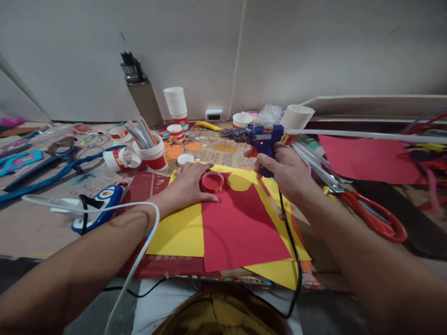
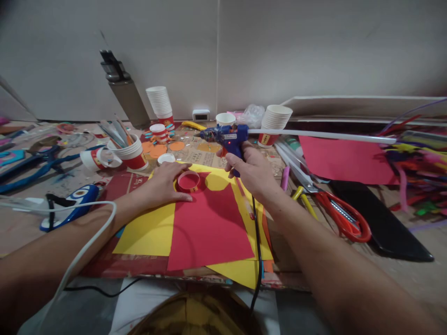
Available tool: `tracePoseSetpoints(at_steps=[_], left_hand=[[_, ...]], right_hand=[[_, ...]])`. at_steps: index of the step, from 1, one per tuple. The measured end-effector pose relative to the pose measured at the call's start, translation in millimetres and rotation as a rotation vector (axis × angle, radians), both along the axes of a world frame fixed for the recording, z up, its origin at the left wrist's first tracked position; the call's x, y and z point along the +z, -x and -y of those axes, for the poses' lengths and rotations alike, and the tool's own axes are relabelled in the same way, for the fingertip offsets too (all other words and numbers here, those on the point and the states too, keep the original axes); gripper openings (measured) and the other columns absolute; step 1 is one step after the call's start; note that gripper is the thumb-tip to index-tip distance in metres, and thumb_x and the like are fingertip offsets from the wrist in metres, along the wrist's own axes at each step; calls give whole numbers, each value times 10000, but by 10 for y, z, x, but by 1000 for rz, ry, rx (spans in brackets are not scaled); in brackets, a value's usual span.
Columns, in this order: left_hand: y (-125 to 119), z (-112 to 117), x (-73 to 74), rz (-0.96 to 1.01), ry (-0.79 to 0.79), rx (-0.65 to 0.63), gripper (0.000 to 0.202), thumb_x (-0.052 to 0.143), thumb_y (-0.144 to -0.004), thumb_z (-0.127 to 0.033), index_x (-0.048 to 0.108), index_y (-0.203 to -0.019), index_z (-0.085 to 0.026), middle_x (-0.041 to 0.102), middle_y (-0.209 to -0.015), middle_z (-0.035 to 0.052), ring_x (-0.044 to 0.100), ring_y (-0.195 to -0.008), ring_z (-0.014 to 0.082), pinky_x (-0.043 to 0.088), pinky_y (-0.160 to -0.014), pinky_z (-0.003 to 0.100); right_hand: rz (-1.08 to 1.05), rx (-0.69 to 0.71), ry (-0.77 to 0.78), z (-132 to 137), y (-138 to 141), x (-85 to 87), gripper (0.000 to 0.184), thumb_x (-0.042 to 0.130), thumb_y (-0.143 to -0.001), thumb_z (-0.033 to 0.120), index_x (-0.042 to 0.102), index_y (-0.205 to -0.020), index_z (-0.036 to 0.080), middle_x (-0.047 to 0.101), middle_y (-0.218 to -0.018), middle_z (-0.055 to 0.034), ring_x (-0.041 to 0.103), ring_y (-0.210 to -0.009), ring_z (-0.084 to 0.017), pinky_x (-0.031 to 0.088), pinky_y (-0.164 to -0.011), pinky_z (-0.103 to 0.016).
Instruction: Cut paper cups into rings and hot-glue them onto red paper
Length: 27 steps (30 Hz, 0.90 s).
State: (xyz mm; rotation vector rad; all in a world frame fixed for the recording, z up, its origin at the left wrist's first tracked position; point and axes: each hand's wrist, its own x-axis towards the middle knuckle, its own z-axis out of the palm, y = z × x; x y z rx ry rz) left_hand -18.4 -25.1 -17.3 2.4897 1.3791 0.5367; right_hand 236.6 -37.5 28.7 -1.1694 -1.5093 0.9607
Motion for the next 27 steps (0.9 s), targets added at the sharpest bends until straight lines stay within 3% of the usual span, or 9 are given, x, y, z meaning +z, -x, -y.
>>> tracePoseSetpoints(at_steps=[5, 9, 15, 22, 27], left_hand=[[12, 5, 31, 90, 9, -2, 897, 781, -573, -626, 514, -1302, -177, 558, -1282, 149, 467, -1207, 345, 357, -1030, 470], [-7, 40, 72, 240, 56, -2, 695, 786, -643, -520, 567, -1205, -175, 593, -1158, 113, 531, -1120, 283, 415, -974, 409], [-21, 58, 76, 339, 4, 57, 529, 780, -675, -481, 611, -1083, -190, 593, -1092, 81, 546, -1059, 243, 447, -938, 403], [-42, 52, 74, 225, -36, 43, 365, 678, -807, -443, 629, -1022, -153, 605, -993, 83, 536, -968, 221, 441, -872, 384], [-40, 24, 59, 163, -46, 29, 375, 674, -799, -480, 656, -982, -153, 605, -948, 82, 522, -920, 221, 428, -831, 379]], right_hand=[[58, 2, 15, 36, 38, 37, 122, 585, -836, 330, 588, -859, 210, 605, -670, 10, 541, -582, -120, 445, -557, -258], [95, 44, 67, 97, 91, 78, 125, 576, -828, 324, 563, -839, 200, 584, -652, 8, 520, -571, -120, 433, -545, -259], [191, 52, 48, 126, 79, 53, 175, 567, -836, 371, 530, -814, 202, 568, -670, -1, 498, -568, -122, 396, -519, -262], [189, 32, 24, 95, 66, 64, 186, 578, -814, 374, 539, -832, 193, 544, -613, 5, 493, -547, -129, 400, -499, -264], [236, 26, -7, 93, 68, 71, 179, 565, -822, 365, 567, -833, 186, 539, -592, 4, 494, -533, -132, 410, -489, -265]])
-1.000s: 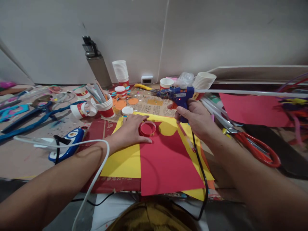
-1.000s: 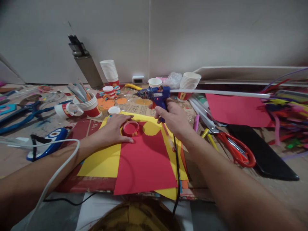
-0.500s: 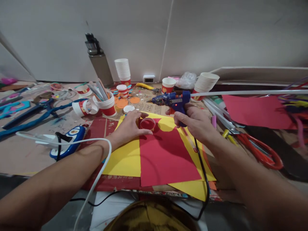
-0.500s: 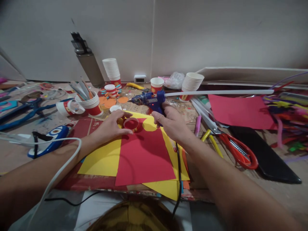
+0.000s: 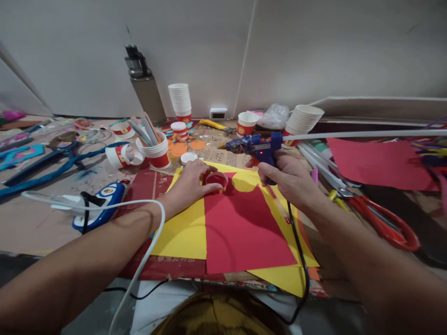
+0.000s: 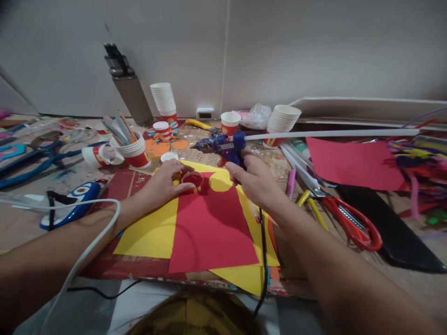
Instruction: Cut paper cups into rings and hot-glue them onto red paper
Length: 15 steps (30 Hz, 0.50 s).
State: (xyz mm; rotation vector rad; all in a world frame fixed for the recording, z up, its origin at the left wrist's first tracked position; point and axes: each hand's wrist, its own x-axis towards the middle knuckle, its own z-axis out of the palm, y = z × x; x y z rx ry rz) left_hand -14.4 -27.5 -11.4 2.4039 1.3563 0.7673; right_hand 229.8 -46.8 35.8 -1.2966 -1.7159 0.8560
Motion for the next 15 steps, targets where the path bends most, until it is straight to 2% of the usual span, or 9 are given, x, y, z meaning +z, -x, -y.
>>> tracePoseSetpoints(at_steps=[3, 5, 9, 12, 15], left_hand=[[5, -10, -7, -7, 5, -1, 408, 688, -779, -498, 666, -990, -150, 610, -943, 82, 524, -919, 223, 420, -837, 381], [6, -14, -8, -1, 15, -1, 424, 701, -763, -504, 671, -998, -151, 615, -936, 74, 526, -906, 218, 418, -827, 373], [-1, -16, -1, 25, 28, -5, 416, 711, -748, -513, 691, -980, -169, 619, -902, 58, 528, -867, 208, 414, -793, 360], [-6, -12, -4, 36, 36, -11, 398, 710, -752, -505, 703, -986, -184, 624, -881, 53, 532, -847, 208, 416, -780, 362], [3, -3, -22, 66, 40, 18, 479, 732, -729, -501, 674, -1061, -162, 634, -981, 76, 549, -941, 227, 433, -841, 374]], right_hand=[[49, 12, -31, -4, -29, 22, 202, 551, -841, 365, 605, -884, 176, 562, -614, -6, 497, -526, -136, 422, -484, -270], [101, 44, -69, -10, -63, 56, 229, 538, -857, 364, 629, -955, 177, 620, -714, -30, 522, -558, -146, 447, -507, -282], [325, 106, -254, -22, -137, 136, 292, 551, -855, 343, 638, -1102, 214, 681, -995, -67, 614, -824, -238, 515, -706, -362], [454, 151, -320, -25, -168, 158, 367, 541, -869, 360, 601, -1201, 215, 687, -1064, -74, 621, -928, -289, 513, -777, -414], [481, 170, -325, -26, -179, 151, 391, 521, -886, 364, 578, -1237, 203, 694, -1084, -81, 628, -953, -303, 518, -781, -426]])
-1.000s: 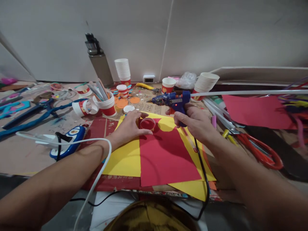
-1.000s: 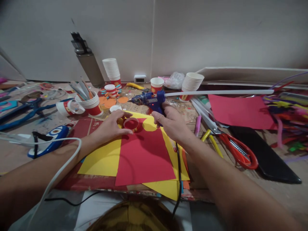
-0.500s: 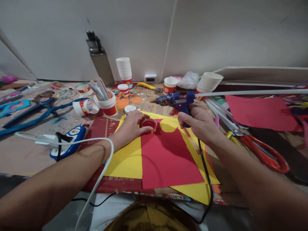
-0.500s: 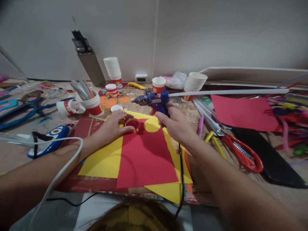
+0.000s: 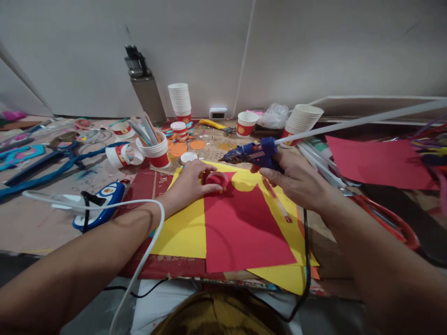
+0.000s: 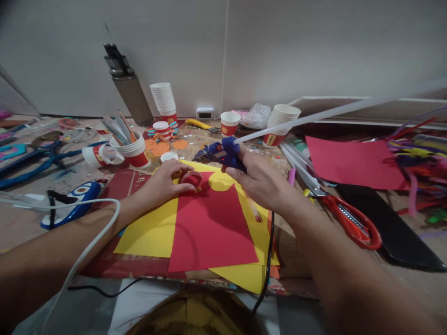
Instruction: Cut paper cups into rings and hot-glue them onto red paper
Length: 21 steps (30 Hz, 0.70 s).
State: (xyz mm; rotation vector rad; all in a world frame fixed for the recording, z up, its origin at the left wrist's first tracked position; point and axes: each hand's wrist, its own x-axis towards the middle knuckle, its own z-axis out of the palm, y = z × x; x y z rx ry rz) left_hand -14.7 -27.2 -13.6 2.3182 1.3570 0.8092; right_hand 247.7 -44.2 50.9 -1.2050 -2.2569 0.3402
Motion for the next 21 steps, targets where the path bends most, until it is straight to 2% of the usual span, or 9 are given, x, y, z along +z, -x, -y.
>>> tracePoseSetpoints(at_steps=[3, 6, 8, 12, 17, 21], left_hand=[[25, 8, -3, 53, 21, 10, 478, 642, -817, -499, 624, -1148, -155, 617, -1111, 94, 540, -1068, 227, 421, -942, 377], [63, 9, 35, 85, 48, -35, 402, 485, -925, -466, 616, -1164, -170, 608, -1131, 89, 534, -1105, 207, 400, -997, 377], [85, 6, 76, 68, 76, -66, 404, 486, -925, -463, 608, -1202, -196, 592, -1168, 87, 518, -1147, 214, 382, -1030, 388], [86, 1, 132, -23, 115, -117, 508, 639, -822, -478, 578, -1264, -238, 548, -1288, 86, 459, -1250, 258, 348, -1077, 407], [25, -10, 109, -81, 90, -151, 439, 675, -787, -469, 623, -1137, -208, 603, -1131, 82, 529, -1090, 240, 422, -970, 399], [3, -1, 95, -53, 56, -114, 397, 714, -750, -470, 639, -1025, -195, 615, -1029, 69, 546, -991, 223, 444, -896, 382]], right_hand=[[12, -42, 4, -4, -12, -4, 393, 528, -882, 360, 579, -1241, 209, 700, -1066, -71, 633, -929, -296, 524, -773, -423], [-9, -94, 18, -12, -26, -3, 373, 525, -880, 349, 596, -1222, 217, 700, -1029, -61, 639, -889, -284, 532, -770, -425], [-38, -107, 22, -20, -29, -7, 367, 520, -882, 341, 602, -1220, 223, 693, -1047, -62, 635, -922, -288, 529, -811, -438], [-65, -91, 28, -29, -13, -25, 381, 515, -885, 342, 597, -1248, 256, 681, -1109, -58, 608, -1033, -304, 503, -904, -458], [-64, -82, 12, -26, 11, -33, 399, 532, -876, 330, 597, -1261, 246, 684, -1122, -62, 620, -979, -288, 511, -871, -447], [-52, -91, 6, -22, 13, -31, 407, 531, -879, 338, 589, -1268, 232, 693, -1100, -69, 627, -948, -280, 514, -839, -438]])
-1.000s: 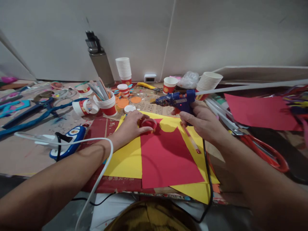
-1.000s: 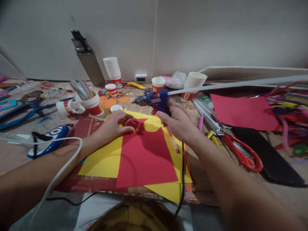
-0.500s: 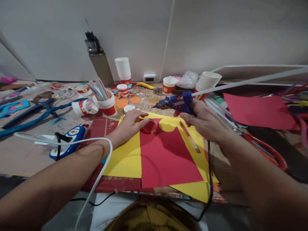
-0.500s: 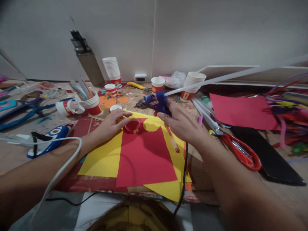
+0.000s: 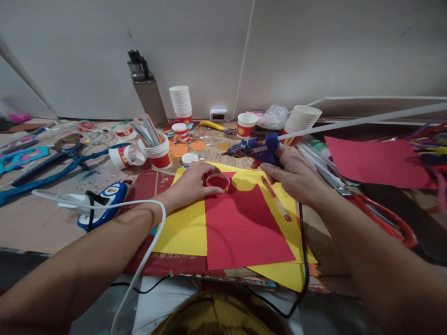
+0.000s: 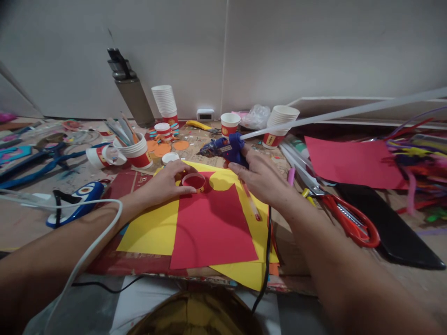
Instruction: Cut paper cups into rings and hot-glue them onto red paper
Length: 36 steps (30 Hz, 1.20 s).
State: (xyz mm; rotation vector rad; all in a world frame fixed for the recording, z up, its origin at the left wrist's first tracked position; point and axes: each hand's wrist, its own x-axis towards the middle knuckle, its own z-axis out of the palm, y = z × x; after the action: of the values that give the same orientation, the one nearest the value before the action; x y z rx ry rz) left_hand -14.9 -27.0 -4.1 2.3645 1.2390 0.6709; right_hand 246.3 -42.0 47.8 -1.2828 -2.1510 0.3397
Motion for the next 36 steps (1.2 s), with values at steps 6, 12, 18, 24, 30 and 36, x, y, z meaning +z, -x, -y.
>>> tracePoseSetpoints(at_steps=[6, 12, 18, 24, 30, 36], left_hand=[[17, 12, -11, -35, -49, 101, 568, 773, -651, -532, 606, -1051, -164, 584, -1040, 96, 520, -1008, 265, 440, -903, 431], [134, -71, 85, -23, 144, -15, 775, 809, -630, -459, 536, -1326, -259, 497, -1266, 99, 456, -1241, 281, 352, -1075, 429], [204, -134, 177, -67, 213, -186, 580, 718, -747, -347, 579, -1306, -280, 557, -1201, 62, 513, -1160, 228, 404, -1017, 365], [189, -165, 114, -34, 173, -158, 463, 729, -740, -380, 649, -1185, -277, 607, -1119, 60, 548, -1078, 228, 436, -957, 386], [148, -142, 50, -39, 74, -89, 410, 735, -732, -416, 640, -1087, -234, 588, -1091, 72, 542, -1031, 226, 449, -920, 383], [125, -100, 58, -29, 59, -30, 526, 769, -686, -460, 613, -1127, -217, 553, -1171, 84, 512, -1129, 247, 424, -995, 397]], right_hand=[[4, 2, -24, -3, -10, -13, 406, 548, -868, 334, 595, -1255, 223, 692, -1117, -82, 630, -939, -285, 520, -815, -441], [-28, 18, -1, -13, -12, -9, 375, 536, -874, 330, 604, -1228, 227, 688, -1093, -64, 617, -962, -273, 507, -853, -431], [-35, 15, 4, 0, 8, 2, 318, 537, -865, 307, 631, -1155, 219, 695, -1047, -61, 621, -926, -267, 502, -845, -427], [-46, 19, 10, -5, -3, -6, 349, 536, -872, 321, 615, -1201, 237, 701, -1035, -62, 626, -924, -278, 506, -838, -449], [-63, 6, 13, 16, 21, 10, 316, 543, -861, 303, 640, -1153, 229, 704, -1005, -61, 629, -915, -272, 511, -821, -424], [-43, -10, 12, 9, 16, -14, 368, 550, -859, 311, 611, -1211, 223, 695, -1080, -67, 632, -927, -277, 512, -815, -437]])
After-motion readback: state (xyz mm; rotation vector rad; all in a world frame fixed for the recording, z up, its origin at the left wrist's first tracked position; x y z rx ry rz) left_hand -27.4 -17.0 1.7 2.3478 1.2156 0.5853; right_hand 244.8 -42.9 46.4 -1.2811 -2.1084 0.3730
